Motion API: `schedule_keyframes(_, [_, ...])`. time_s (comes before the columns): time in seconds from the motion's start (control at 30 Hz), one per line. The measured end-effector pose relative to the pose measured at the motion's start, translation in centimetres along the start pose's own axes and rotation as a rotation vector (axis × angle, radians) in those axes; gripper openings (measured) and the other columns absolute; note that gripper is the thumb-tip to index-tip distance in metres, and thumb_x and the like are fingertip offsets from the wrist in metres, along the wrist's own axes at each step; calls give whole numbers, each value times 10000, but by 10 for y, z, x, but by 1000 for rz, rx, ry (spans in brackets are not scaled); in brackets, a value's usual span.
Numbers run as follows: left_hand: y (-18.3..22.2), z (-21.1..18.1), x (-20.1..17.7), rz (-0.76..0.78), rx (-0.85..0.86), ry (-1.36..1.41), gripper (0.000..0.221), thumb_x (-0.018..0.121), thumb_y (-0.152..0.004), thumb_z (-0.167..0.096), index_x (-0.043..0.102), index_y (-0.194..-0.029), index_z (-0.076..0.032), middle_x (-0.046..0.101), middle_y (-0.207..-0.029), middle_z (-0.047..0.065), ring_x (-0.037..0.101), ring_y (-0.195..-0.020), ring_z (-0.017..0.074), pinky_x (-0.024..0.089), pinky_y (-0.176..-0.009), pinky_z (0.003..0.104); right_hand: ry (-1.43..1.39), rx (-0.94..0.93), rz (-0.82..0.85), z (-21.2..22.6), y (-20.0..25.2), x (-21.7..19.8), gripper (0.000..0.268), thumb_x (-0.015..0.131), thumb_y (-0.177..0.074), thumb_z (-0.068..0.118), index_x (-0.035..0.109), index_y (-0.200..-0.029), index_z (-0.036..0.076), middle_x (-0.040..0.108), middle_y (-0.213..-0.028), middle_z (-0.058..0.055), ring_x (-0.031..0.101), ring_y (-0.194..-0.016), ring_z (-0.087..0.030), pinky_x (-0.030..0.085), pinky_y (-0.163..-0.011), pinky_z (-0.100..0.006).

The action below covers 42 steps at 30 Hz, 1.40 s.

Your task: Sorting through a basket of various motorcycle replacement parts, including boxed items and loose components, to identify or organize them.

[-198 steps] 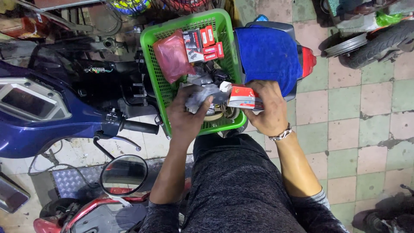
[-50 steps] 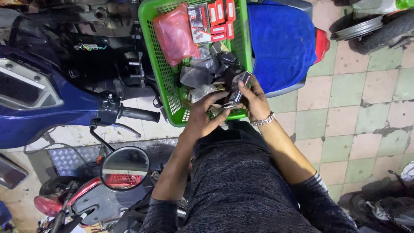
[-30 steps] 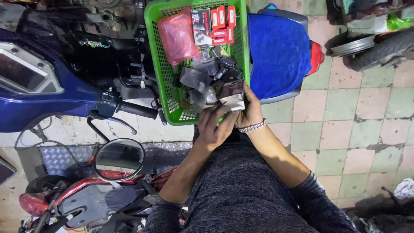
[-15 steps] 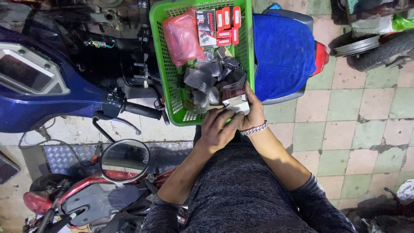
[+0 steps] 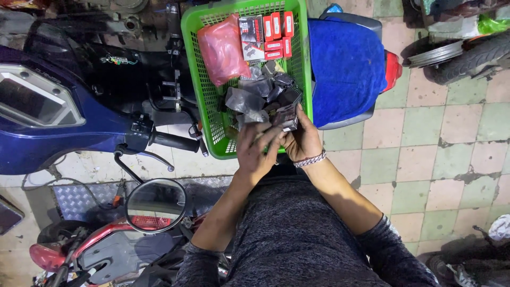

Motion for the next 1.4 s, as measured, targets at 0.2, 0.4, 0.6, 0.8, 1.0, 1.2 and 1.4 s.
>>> schedule_keyframes(0.2, [2,50,16,72,-685,590,352,861,-848,-135,696,-1154,-84,661,-969,76,661,-915,169,578,-774,305,144,5,17,6,2,10,460,672,-949,437,641,-1129,15,716,-916,-172,729,-678,-290,689,-638,-474])
schedule_keyframes(0.4, [5,66,15,505,-394,-424,599,777,-804,-511,653,-1254,-136,684,-1044,209,725,-771,408,588,-712,541,1308,-238,-46,18,-36,33,697,658,-914,689,622,-1386,177,712,-1238,-110,657,-1217,-291,532,-1045,-407])
schedule_keyframes(0.6, [29,154,-39,-312,-921,387,311,773,-885,-204,711,-1115,-3,760,-1040,123,712,-987,187,594,-895,290,2268,-1130,226,58,-88,166,1032,797,-882,641,263,-1606,136,365,-1620,-172,370,-1463,-403,327,-1198,-599])
schedule_keyframes(0.8, [58,175,-34,-354,-1005,522,350,787,-880,-245,716,-1120,-1,761,-1058,125,705,-1012,191,583,-879,289,2682,-852,435,52,-172,178,1207,893,-576,403,322,-1589,79,401,-1562,-262,303,-1469,-424,68,-1194,-654])
schedule_keyframes(1.0, [54,192,-13,-314,-1097,574,540,746,-883,-333,558,-1300,-45,722,-1106,154,710,-777,186,645,-604,273,1741,-789,466,105,-80,198,804,895,-761,189,482,-1447,118,546,-1392,-180,566,-1241,-362,516,-1018,-489])
schedule_keyframes(1.2, [-15,196,30,-326,-826,397,368,797,-939,-232,676,-1240,-59,714,-1075,159,656,-1041,192,555,-985,392,530,-223,56,85,-74,45,565,715,-871,397,579,-1301,57,681,-1100,-255,745,-956,-451,656,-677,-434])
schedule_keyframes(1.4, [-50,194,55,-44,-407,-101,443,860,-834,-311,702,-1239,-224,623,-1283,96,628,-1256,297,536,-1047,463,593,-113,-104,63,-49,-9,618,727,-837,540,576,-1234,91,688,-916,-171,703,-721,-230,512,-547,-216])
Point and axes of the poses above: each hand's wrist, its own y-axis away from the middle knuckle, its own x-axis out of the palm, z = x × y, the point moved 9 cm from there along -y, towards the middle knuckle
